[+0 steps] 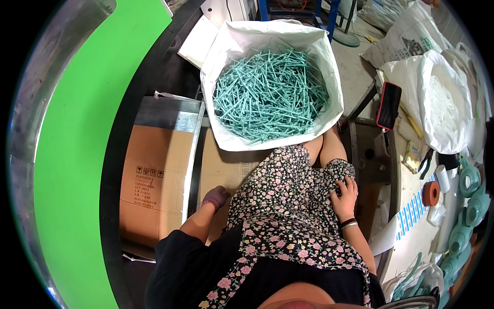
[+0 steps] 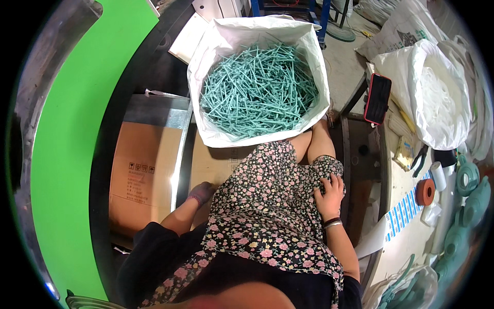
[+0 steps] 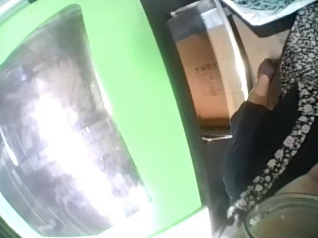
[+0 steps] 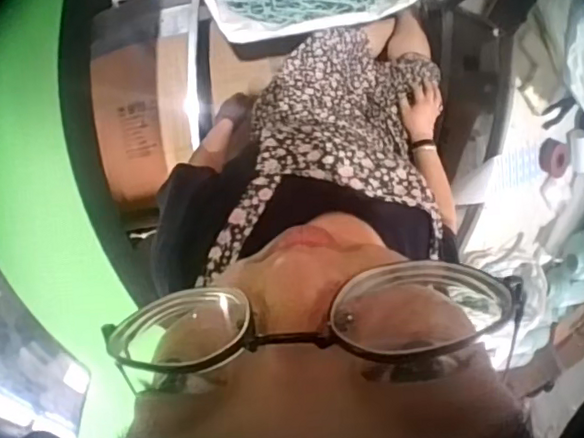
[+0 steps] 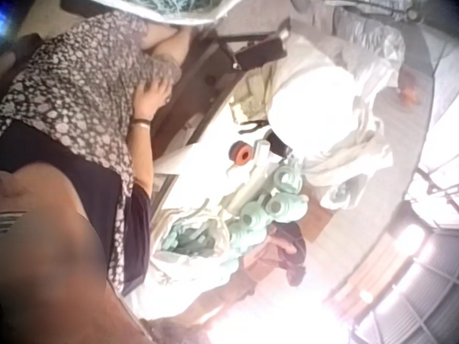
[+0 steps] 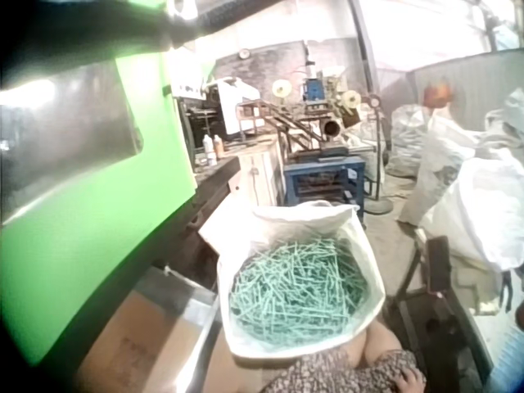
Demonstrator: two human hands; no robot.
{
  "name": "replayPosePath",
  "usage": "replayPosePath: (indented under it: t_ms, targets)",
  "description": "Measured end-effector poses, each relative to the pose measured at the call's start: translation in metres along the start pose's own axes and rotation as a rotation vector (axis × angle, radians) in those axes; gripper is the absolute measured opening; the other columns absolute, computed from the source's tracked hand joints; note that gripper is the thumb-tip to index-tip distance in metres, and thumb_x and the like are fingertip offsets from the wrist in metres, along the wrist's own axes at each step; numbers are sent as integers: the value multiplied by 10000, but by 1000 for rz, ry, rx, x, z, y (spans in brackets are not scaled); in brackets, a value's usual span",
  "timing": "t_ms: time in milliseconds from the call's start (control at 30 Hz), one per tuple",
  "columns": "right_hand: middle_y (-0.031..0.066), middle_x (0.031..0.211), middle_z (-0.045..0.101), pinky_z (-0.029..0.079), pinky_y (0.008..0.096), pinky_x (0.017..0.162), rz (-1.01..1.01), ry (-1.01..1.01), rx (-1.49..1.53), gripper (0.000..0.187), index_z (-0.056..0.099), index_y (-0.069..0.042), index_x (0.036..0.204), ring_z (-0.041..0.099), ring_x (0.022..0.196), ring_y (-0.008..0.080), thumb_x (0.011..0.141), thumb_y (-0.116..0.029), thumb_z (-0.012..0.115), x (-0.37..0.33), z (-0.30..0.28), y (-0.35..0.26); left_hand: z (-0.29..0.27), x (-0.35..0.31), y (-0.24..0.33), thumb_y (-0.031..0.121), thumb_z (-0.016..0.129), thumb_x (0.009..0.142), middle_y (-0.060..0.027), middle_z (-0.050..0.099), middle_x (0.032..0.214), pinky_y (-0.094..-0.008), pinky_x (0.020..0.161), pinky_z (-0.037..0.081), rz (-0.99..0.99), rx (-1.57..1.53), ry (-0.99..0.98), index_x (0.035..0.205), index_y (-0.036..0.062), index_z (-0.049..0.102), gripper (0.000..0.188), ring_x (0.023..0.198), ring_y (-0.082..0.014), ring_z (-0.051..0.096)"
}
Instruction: The person assembles plastic water jugs by picking up components like handles and lids, attaching them to the jug bodies, and applying small labels to the sides.
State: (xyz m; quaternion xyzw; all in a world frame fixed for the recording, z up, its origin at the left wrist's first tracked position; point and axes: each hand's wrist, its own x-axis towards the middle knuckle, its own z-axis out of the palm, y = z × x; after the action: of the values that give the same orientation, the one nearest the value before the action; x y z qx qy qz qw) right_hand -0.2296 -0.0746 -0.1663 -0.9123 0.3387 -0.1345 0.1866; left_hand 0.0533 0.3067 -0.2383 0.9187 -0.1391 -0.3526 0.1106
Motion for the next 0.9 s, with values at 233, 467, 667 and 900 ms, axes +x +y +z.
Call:
replayPosePath:
  t_ms: [233, 467, 667, 900]
  targets:
    - [143, 1359, 470, 301, 501, 1083, 3, -1, 13, 364, 639, -116, 1101, 335, 1334, 364, 753, -205, 700, 0, 3, 3, 12, 15, 5, 362, 538, 878, -244, 634, 1123, -418, 915, 472, 229, 196, -246, 1064, -2, 671, 430, 1083, -383, 601]
    - [134, 1363, 470, 302, 504, 1079, 5, 1, 20, 360, 641, -121, 1097, 335, 1337, 357, 753, -209, 699, 0, 3, 4, 38, 19, -9, 300, 538, 888, -243, 639, 1117, -406, 898, 482, 373, 44, -221, 1043, -8, 675, 371, 1077, -380, 606]
    - [136, 1352, 476, 307, 501, 1074, -9, 19, 31, 357, 644, -118, 1089, 343, 1331, 355, 749, -208, 703, 0, 4, 4, 18, 1, 16, 276, 496, 920, -208, 569, 1285, -392, 1000, 422, 323, 138, -417, 1195, 46, 613, 377, 1203, -339, 539]
    - [137, 1346, 480, 310, 497, 1072, -5, 18, 17, 355, 644, -116, 1086, 345, 1328, 355, 749, -210, 706, -1, 5, 4, 34, 4, 13, 274, 495, 920, -206, 572, 1280, -394, 999, 423, 336, 136, -436, 1188, 46, 616, 372, 1199, -339, 541]
